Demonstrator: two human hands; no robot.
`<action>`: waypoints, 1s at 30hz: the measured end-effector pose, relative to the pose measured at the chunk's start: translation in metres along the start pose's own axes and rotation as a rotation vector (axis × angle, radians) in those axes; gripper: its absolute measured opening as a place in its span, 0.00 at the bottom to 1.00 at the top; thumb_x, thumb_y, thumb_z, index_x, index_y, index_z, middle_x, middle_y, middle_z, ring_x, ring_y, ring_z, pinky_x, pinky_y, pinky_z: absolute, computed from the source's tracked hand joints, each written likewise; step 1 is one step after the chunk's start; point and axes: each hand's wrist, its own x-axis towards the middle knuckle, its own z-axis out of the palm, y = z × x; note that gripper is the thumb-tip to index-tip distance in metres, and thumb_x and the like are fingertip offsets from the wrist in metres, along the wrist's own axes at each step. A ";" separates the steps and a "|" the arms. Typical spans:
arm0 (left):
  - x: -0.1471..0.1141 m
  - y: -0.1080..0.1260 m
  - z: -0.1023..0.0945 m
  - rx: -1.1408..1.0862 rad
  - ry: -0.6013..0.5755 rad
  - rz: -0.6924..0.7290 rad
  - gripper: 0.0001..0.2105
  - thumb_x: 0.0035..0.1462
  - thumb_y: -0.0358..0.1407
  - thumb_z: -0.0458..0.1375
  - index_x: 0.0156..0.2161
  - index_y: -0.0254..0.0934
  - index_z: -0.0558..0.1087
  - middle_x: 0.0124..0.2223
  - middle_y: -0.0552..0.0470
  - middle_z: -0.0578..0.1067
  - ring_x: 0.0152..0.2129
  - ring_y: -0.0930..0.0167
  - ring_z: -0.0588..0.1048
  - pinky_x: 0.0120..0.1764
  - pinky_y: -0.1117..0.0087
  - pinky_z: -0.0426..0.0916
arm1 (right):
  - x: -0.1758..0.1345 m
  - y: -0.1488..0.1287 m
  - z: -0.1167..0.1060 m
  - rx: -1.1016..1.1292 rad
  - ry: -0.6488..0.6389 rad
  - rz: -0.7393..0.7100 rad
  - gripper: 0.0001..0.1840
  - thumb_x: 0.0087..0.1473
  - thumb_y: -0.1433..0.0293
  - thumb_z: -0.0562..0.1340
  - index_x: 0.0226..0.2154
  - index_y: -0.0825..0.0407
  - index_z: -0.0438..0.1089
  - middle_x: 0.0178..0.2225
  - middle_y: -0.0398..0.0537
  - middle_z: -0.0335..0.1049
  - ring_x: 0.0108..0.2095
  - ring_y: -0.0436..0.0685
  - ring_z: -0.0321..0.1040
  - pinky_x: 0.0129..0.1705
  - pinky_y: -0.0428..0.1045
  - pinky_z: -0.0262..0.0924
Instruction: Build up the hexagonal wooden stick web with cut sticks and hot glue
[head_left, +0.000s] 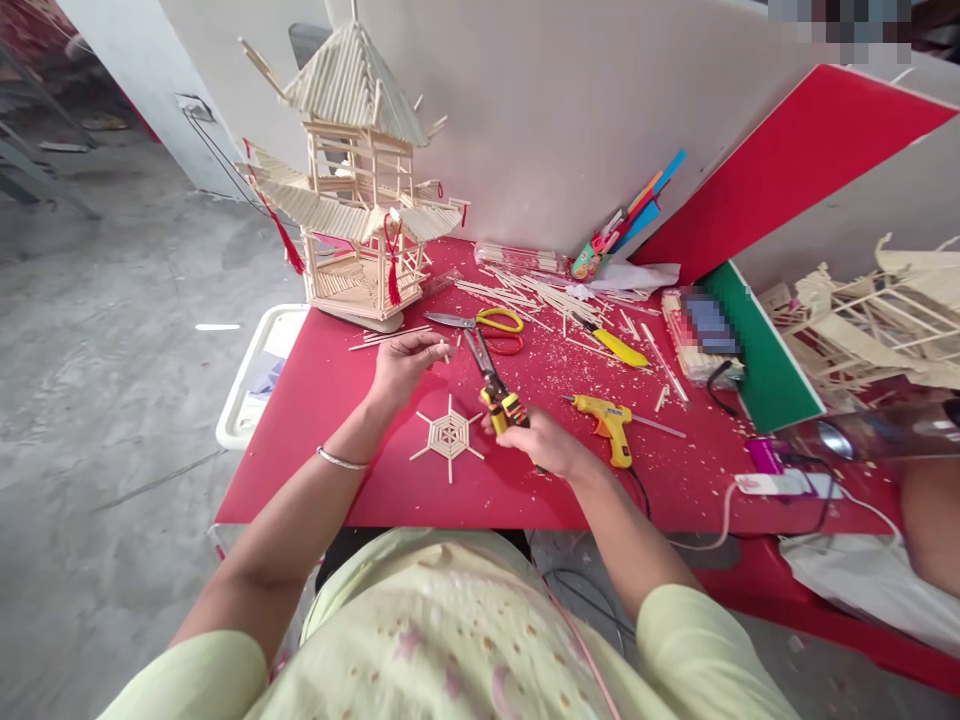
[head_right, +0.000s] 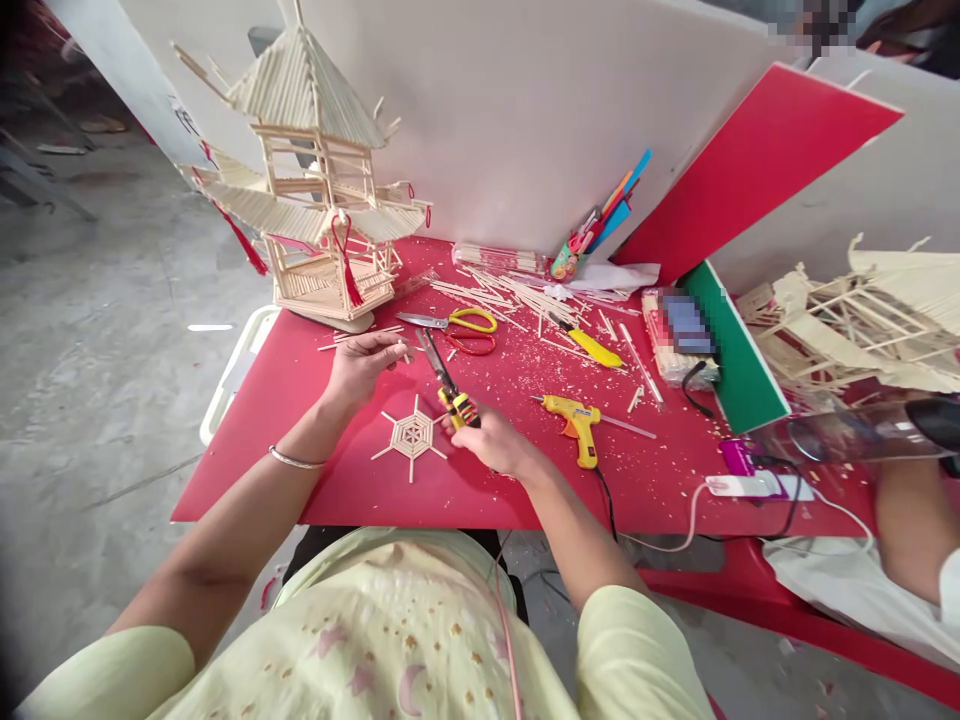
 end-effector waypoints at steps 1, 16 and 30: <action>-0.001 0.000 0.000 -0.009 0.004 -0.039 0.18 0.42 0.44 0.77 0.34 0.34 0.81 0.29 0.48 0.82 0.24 0.73 0.78 0.23 0.77 0.67 | 0.002 -0.002 -0.002 -0.188 0.153 0.007 0.19 0.55 0.63 0.61 0.49 0.50 0.71 0.45 0.53 0.76 0.48 0.64 0.72 0.54 0.59 0.63; 0.002 -0.010 -0.006 -0.301 0.094 -0.267 0.21 0.31 0.32 0.79 0.35 0.31 0.81 0.33 0.49 0.82 0.31 0.70 0.82 0.43 0.67 0.79 | 0.104 -0.016 -0.016 -1.025 0.543 -0.072 0.44 0.63 0.38 0.53 0.61 0.58 0.68 0.57 0.73 0.66 0.59 0.77 0.63 0.59 0.69 0.57; 0.000 0.000 -0.006 -0.141 0.097 -0.193 0.22 0.38 0.42 0.77 0.38 0.34 0.79 0.29 0.54 0.76 0.20 0.78 0.70 0.18 0.79 0.61 | 0.174 -0.035 -0.085 -1.218 0.295 -0.174 0.40 0.59 0.77 0.62 0.72 0.50 0.55 0.59 0.66 0.66 0.53 0.69 0.69 0.53 0.60 0.64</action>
